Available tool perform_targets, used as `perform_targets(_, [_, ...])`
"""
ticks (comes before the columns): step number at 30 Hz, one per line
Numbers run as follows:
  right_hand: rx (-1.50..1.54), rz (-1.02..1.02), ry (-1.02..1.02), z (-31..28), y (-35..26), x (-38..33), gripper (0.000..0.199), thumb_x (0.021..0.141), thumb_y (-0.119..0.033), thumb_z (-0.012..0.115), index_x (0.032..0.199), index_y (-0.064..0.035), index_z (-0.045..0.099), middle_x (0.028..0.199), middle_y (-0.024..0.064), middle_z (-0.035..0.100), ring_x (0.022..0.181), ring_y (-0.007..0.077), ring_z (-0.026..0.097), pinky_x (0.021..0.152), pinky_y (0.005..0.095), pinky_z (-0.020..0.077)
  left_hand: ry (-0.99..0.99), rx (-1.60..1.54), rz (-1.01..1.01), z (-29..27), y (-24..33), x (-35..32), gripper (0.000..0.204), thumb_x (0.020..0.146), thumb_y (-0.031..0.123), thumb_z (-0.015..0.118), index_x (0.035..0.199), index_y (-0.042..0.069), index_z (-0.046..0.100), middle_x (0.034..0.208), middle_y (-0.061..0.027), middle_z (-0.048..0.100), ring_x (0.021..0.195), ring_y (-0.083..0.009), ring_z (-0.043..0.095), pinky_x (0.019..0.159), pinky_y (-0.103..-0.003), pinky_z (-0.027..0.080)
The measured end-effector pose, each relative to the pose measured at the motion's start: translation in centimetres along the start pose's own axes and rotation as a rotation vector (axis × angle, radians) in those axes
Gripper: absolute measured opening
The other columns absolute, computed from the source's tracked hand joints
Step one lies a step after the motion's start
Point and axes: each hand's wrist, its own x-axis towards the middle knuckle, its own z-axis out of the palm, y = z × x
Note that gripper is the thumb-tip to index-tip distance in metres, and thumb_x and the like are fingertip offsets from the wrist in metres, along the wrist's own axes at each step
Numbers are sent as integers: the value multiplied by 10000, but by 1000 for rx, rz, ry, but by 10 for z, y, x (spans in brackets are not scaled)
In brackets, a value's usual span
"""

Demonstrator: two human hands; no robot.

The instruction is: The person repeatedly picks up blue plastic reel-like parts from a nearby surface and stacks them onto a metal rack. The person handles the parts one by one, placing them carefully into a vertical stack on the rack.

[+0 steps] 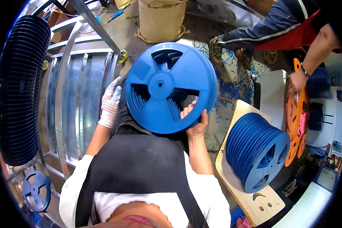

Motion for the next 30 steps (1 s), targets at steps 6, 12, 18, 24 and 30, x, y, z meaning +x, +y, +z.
perform_targets(6, [-135, 67, 89, 9, 16, -12, 538, 776, -425, 693, 1116, -63, 486, 816, 53, 512, 765, 200, 509, 759, 375, 438, -251, 486, -79, 48, 42, -8, 799, 758, 512, 658, 1344, 19, 431, 1202, -260, 526, 1116, -401, 507, 974, -443, 391])
perform_targets(12, [-241, 134, 86, 20, 19, -29, 527, 738, -395, 724, 1093, -70, 509, 889, 74, 554, 857, 230, 551, 850, 411, 451, -520, 602, -233, 80, 71, -12, 1031, 699, 537, 707, 1467, 71, 199, 1273, -250, 426, 1177, -401, 427, 1022, -447, 336])
perform_targets(18, [-166, 124, 185, 13, 16, -33, 534, 745, -390, 717, 1095, -45, 510, 948, 104, 566, 913, 259, 562, 879, 420, 446, -406, 446, -253, 79, 65, -10, 943, 684, 315, 755, 1443, 51, 261, 1199, -272, 501, 1099, -396, 511, 972, -412, 399])
perform_targets(24, [52, 23, 188, -22, 20, -34, 493, 825, -470, 614, 1046, -40, 517, 888, 86, 532, 861, 259, 521, 846, 444, 428, -292, -683, -265, 1, 67, 12, 684, 798, 128, 599, 1420, 35, 329, 1160, -127, 565, 1008, -181, 569, 887, -299, 463])
perform_targets(30, [175, -17, 233, -43, 21, -31, 494, 849, -549, 559, 949, -66, 522, 726, 15, 379, 677, 164, 353, 699, 340, 359, -407, -1509, -514, -47, 75, 7, 693, 829, 386, 579, 1317, -65, 384, 1182, -220, 539, 1035, -328, 577, 892, -402, 504])
